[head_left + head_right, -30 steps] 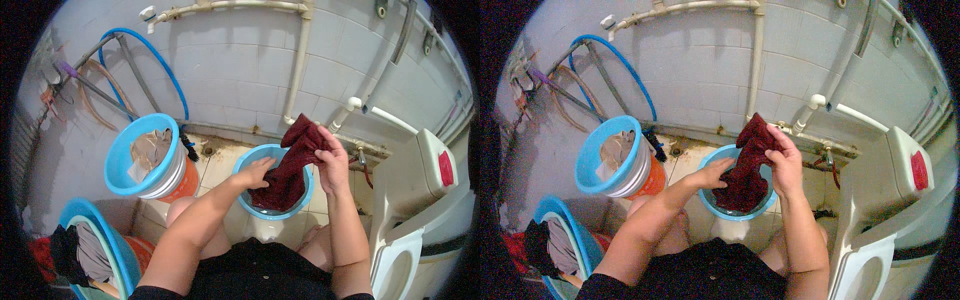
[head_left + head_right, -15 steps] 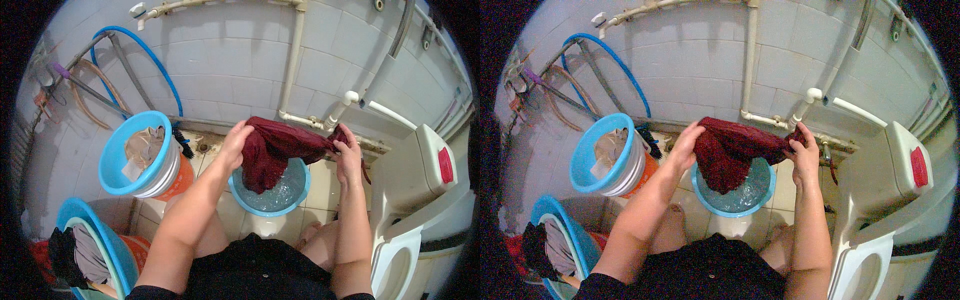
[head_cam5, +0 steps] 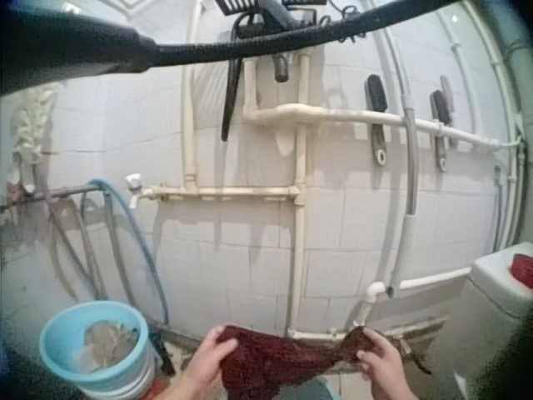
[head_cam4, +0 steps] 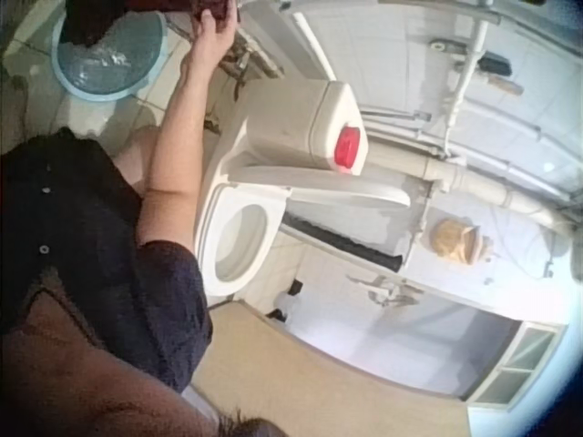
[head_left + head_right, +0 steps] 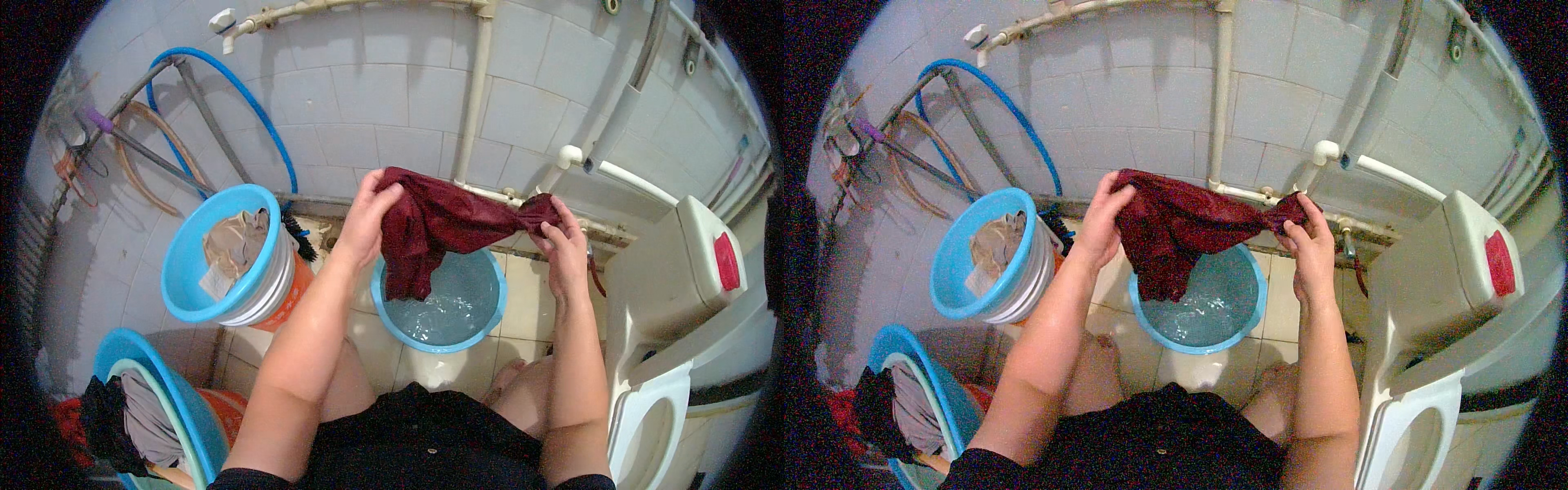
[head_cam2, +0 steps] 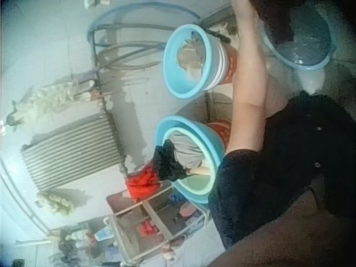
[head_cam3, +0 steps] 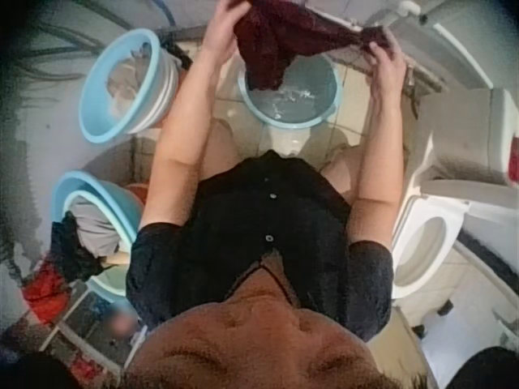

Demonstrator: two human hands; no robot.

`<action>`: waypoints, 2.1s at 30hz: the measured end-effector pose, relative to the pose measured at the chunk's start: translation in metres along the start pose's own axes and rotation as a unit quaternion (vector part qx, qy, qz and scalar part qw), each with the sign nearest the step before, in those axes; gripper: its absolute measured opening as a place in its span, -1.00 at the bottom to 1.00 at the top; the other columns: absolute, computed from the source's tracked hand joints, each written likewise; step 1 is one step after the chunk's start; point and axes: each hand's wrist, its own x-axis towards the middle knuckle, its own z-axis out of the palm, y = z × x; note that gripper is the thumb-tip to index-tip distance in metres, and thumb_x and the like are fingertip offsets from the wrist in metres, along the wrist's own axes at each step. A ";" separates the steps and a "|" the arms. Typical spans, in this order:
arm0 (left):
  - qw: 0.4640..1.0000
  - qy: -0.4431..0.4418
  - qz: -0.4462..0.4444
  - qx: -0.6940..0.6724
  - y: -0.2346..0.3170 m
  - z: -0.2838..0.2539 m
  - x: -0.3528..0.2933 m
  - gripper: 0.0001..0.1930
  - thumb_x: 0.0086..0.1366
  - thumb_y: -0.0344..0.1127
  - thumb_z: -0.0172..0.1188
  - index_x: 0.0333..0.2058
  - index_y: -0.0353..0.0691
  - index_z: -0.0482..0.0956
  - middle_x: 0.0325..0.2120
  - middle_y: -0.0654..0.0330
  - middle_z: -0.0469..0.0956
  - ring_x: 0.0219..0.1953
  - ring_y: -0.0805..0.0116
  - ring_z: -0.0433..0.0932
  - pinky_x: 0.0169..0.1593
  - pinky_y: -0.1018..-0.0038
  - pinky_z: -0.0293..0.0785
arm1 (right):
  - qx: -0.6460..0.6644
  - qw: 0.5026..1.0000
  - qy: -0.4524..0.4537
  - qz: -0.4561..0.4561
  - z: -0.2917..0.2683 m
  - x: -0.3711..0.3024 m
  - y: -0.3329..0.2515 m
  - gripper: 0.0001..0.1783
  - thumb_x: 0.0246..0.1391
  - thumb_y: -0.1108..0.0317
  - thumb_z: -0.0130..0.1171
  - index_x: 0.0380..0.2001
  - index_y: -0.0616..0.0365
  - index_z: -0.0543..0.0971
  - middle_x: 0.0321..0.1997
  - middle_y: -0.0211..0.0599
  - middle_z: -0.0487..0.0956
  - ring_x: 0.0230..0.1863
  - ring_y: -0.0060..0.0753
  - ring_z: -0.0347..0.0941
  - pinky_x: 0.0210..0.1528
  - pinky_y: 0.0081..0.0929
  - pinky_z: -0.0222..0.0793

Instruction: The person hand washes a maroon garment and a beige garment in a bathroom. They repeatedly submerge, scrub, and wring the items in a blue basin, then rinse them under running water from a wall tap before placing them into a bucket.

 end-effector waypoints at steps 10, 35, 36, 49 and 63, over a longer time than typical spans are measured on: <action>0.555 -0.528 -0.248 0.593 -0.104 -0.020 -0.054 -0.59 0.05 -0.13 0.19 -0.16 -0.22 0.40 -0.30 0.00 0.50 -0.20 0.11 0.48 -0.13 0.31 0.37 | 0.209 0.964 0.016 0.163 -0.023 0.026 0.039 -0.71 0.00 0.23 -0.01 -0.20 0.07 0.49 -0.22 -0.38 0.51 -0.21 -0.40 0.40 -0.16 -0.38 0.31; 0.882 -0.185 0.015 0.432 -0.088 0.004 -0.005 -0.61 0.08 -0.41 0.07 -0.06 -0.28 0.34 -0.17 0.08 0.46 -0.03 0.22 0.38 0.06 0.43 0.26 | 0.258 0.907 -0.329 0.053 0.033 -0.012 0.005 -0.80 -0.25 0.47 0.16 -0.43 0.24 0.49 -0.18 -0.18 0.47 -0.15 -0.27 0.40 -0.05 -0.37 0.29; 0.902 -0.140 0.000 0.410 -0.108 -0.017 0.007 -0.65 0.11 -0.43 0.03 -0.08 -0.29 0.36 -0.19 0.13 0.47 -0.05 0.27 0.39 0.04 0.44 0.27 | 0.250 0.916 -0.310 0.047 0.033 -0.012 0.004 -0.79 -0.26 0.47 0.16 -0.42 0.24 0.49 -0.17 -0.18 0.47 -0.14 -0.26 0.40 -0.03 -0.36 0.29; 0.911 -0.037 0.241 0.332 0.007 0.026 -0.009 -0.84 0.24 -0.33 0.01 -0.23 -0.24 0.42 -0.51 0.32 0.44 -0.39 0.60 0.36 -0.30 0.60 0.34 | 0.124 0.985 -0.029 -0.116 0.013 0.009 -0.017 -0.56 -0.08 0.67 -0.09 -0.04 0.30 0.39 -0.02 -0.19 0.43 0.00 -0.33 0.34 0.10 -0.42 0.21; 0.964 -0.014 -0.155 -0.216 -0.018 -0.023 0.018 -0.68 0.33 -0.22 -0.25 -0.15 -0.35 0.31 -0.15 -0.02 0.42 -0.13 0.11 0.44 0.01 0.21 0.38 | -0.356 0.928 -0.092 -0.068 -0.003 0.026 0.098 -0.46 -0.23 0.54 0.16 -0.06 0.11 0.35 -0.11 -0.23 0.40 -0.14 -0.29 0.37 -0.09 -0.42 0.32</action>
